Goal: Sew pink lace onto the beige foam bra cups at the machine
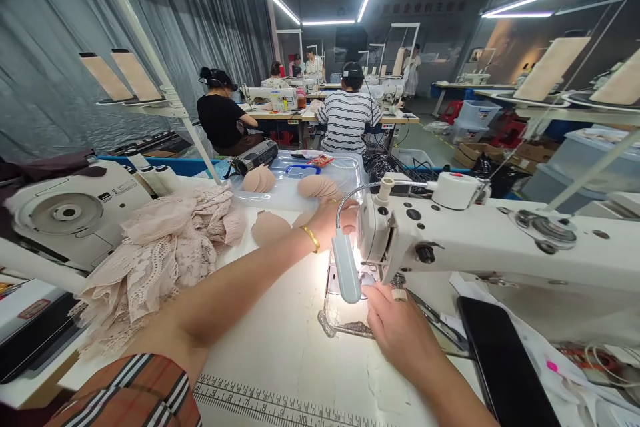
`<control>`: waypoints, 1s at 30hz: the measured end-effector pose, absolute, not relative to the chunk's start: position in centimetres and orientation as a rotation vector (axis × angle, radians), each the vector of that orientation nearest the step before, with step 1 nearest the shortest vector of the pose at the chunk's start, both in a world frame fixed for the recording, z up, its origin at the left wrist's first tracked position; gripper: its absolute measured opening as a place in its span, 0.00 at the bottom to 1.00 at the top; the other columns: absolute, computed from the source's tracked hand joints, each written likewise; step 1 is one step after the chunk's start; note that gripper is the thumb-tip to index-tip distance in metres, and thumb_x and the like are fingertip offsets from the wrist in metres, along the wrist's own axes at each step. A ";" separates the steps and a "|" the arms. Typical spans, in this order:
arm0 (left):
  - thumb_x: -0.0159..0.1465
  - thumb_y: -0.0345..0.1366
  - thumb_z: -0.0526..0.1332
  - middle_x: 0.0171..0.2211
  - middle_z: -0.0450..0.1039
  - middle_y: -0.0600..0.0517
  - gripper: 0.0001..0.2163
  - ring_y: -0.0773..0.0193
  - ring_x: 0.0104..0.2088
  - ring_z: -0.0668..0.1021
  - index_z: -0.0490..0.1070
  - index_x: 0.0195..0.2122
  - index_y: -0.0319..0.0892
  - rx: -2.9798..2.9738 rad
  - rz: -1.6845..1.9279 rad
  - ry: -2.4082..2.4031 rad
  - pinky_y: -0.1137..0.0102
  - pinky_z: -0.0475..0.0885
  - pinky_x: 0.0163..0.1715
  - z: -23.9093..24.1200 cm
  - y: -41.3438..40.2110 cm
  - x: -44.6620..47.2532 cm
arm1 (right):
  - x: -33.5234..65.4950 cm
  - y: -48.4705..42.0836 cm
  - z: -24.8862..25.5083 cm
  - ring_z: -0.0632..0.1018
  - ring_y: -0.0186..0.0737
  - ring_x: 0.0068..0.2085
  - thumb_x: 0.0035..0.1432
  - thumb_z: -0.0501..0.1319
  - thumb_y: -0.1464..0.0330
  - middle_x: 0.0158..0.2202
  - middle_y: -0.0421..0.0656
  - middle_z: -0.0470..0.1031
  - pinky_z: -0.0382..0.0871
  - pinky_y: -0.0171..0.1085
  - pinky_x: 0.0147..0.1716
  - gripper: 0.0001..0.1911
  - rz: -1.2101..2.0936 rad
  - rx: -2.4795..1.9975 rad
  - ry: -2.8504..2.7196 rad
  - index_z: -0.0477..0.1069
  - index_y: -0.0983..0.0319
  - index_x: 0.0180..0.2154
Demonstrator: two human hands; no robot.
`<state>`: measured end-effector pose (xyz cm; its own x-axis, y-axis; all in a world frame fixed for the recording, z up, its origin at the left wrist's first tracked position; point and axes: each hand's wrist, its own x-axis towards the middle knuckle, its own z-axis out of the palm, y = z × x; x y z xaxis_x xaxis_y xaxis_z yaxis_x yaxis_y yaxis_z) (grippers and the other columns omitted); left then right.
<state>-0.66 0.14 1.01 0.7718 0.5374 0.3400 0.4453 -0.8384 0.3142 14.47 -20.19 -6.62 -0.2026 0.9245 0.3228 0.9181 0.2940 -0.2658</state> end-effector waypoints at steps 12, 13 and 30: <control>0.67 0.40 0.58 0.23 0.69 0.55 0.12 0.67 0.25 0.72 0.69 0.29 0.40 2.108 1.133 1.039 0.72 0.68 0.29 2.2 5.9 -1.8 | 14.5 -20.3 -6.6 0.69 0.39 0.28 0.70 0.48 0.70 0.29 0.38 0.64 0.61 0.37 0.26 0.11 -0.034 -1.616 -2.139 0.59 0.56 0.32; 0.68 0.41 0.56 0.24 0.69 0.55 0.12 0.67 0.26 0.72 0.68 0.30 0.40 2.082 1.189 1.048 0.72 0.68 0.30 3.0 5.8 -2.6 | 14.5 -20.3 -6.6 0.69 0.39 0.28 0.70 0.48 0.70 0.29 0.38 0.64 0.61 0.37 0.26 0.12 -0.040 -1.608 -2.136 0.59 0.56 0.32; 0.61 0.24 0.60 0.34 0.73 0.50 0.05 0.59 0.34 0.75 0.67 0.32 0.41 3.259 0.130 0.285 0.66 0.67 0.32 -2.3 -10.4 -7.3 | 14.4 -20.1 -6.5 0.69 0.40 0.29 0.69 0.47 0.72 0.30 0.39 0.63 0.57 0.39 0.27 0.11 -0.031 -1.639 -2.139 0.56 0.56 0.31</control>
<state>-7.33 -10.42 -2.30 0.9818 0.1672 0.0901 0.1777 -0.9762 -0.1245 14.44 -20.11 -6.54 -0.1983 0.9133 0.3557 0.9231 0.2960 -0.2453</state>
